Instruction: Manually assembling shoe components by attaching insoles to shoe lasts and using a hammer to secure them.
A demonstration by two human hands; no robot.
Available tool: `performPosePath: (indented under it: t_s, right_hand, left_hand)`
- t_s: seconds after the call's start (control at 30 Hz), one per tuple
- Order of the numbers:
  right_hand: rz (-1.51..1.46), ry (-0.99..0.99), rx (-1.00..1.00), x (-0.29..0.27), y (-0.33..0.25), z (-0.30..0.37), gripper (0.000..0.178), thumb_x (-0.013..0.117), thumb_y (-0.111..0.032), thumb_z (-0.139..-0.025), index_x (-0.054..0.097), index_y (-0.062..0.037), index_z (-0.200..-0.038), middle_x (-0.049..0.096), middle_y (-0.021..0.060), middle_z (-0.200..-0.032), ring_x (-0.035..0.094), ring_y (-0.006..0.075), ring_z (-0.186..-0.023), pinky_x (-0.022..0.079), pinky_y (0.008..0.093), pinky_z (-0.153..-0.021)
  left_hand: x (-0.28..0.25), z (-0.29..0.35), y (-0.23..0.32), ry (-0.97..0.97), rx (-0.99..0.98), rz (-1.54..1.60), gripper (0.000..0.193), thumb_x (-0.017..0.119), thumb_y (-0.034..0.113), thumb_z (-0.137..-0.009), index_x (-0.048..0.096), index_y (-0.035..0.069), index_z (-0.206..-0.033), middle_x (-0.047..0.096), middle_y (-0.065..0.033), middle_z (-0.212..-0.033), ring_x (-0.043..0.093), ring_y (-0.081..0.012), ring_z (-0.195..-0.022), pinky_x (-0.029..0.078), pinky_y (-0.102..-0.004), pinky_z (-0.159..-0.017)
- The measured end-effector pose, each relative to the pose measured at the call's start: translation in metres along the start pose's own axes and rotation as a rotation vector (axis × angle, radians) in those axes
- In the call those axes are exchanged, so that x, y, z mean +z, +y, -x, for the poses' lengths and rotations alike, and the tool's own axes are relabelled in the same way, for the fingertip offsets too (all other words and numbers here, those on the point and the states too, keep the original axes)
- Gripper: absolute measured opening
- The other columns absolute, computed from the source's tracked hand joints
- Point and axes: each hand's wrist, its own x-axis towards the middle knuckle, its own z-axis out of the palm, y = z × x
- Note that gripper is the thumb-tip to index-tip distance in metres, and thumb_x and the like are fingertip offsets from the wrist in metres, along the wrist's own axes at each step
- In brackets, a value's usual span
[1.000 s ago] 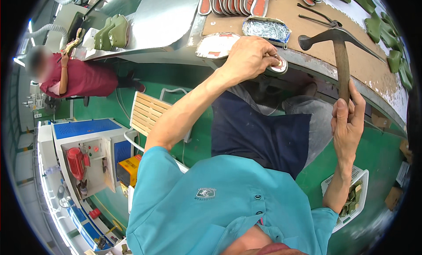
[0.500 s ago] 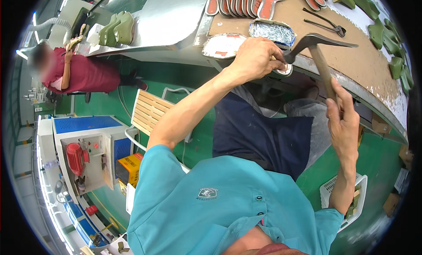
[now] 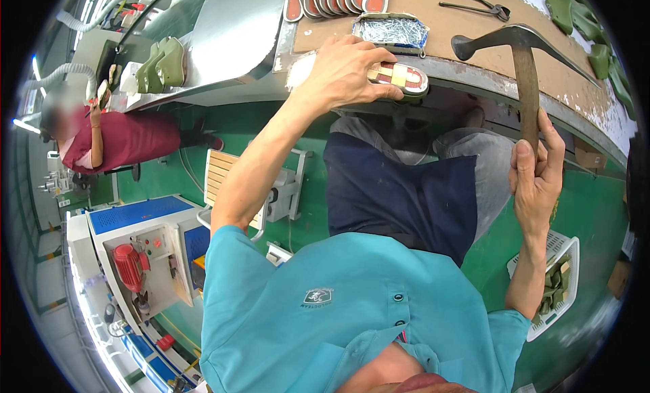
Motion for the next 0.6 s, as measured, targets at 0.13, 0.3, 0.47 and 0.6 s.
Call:
performPosePath:
  t_s: [0.13, 0.3, 0.47, 0.6]
  right_hand:
    - [0.185, -0.066, -0.056, -0.002, 0.005, -0.002, 0.045, 0.055, -0.008, -0.094, 0.042, -0.0078, -0.137, 0.052, -0.0028, -0.078, 0.035, 0.0018, -0.056, 0.029, 0.0166, -0.05]
    - [0.243, -0.043, -0.091, -0.001, -0.015, -0.011, 0.043, 0.059, -0.005, -0.091, 0.047, -0.0039, -0.132, 0.061, -0.0037, -0.091, 0.039, 0.0022, -0.063, 0.034, 0.0177, -0.056]
    - [0.031, 0.047, -0.303, -0.008, -0.056, -0.032, 0.041, 0.054, -0.011, -0.095, 0.043, -0.0037, -0.134, 0.052, 0.0047, -0.066, 0.038, 0.0018, -0.05, 0.033, 0.0176, -0.046]
    - [0.68, 0.113, -0.642, 0.007, -0.025, -0.044, 0.041, 0.056, -0.007, -0.093, 0.043, -0.0035, -0.132, 0.065, 0.0129, -0.093, 0.063, 0.0208, -0.073, 0.051, 0.029, -0.067]
  left_hand:
    - [0.005, 0.002, 0.001, 0.021, 0.004, 0.009, 0.06, 0.069, 0.06, -0.069, 0.065, 0.015, -0.109, 0.065, -0.0079, -0.098, 0.057, -0.0276, -0.099, 0.04, -0.0404, -0.087]
    - [0.012, 0.006, 0.003, 0.115, 0.005, 0.0, 0.056, 0.068, 0.059, -0.069, 0.065, 0.016, -0.104, 0.063, -0.0072, -0.089, 0.059, -0.0259, -0.092, 0.039, -0.0411, -0.08]
    - [0.009, 0.011, 0.012, 0.079, -0.085, -0.015, 0.056, 0.067, 0.059, -0.072, 0.063, 0.012, -0.102, 0.061, -0.0074, -0.091, 0.058, -0.0256, -0.093, 0.038, -0.0396, -0.082]
    - [0.011, 0.009, 0.015, 0.088, -0.088, -0.025, 0.055, 0.067, 0.058, -0.071, 0.062, 0.013, -0.102, 0.06, -0.0073, -0.092, 0.057, -0.0255, -0.093, 0.038, -0.0395, -0.081]
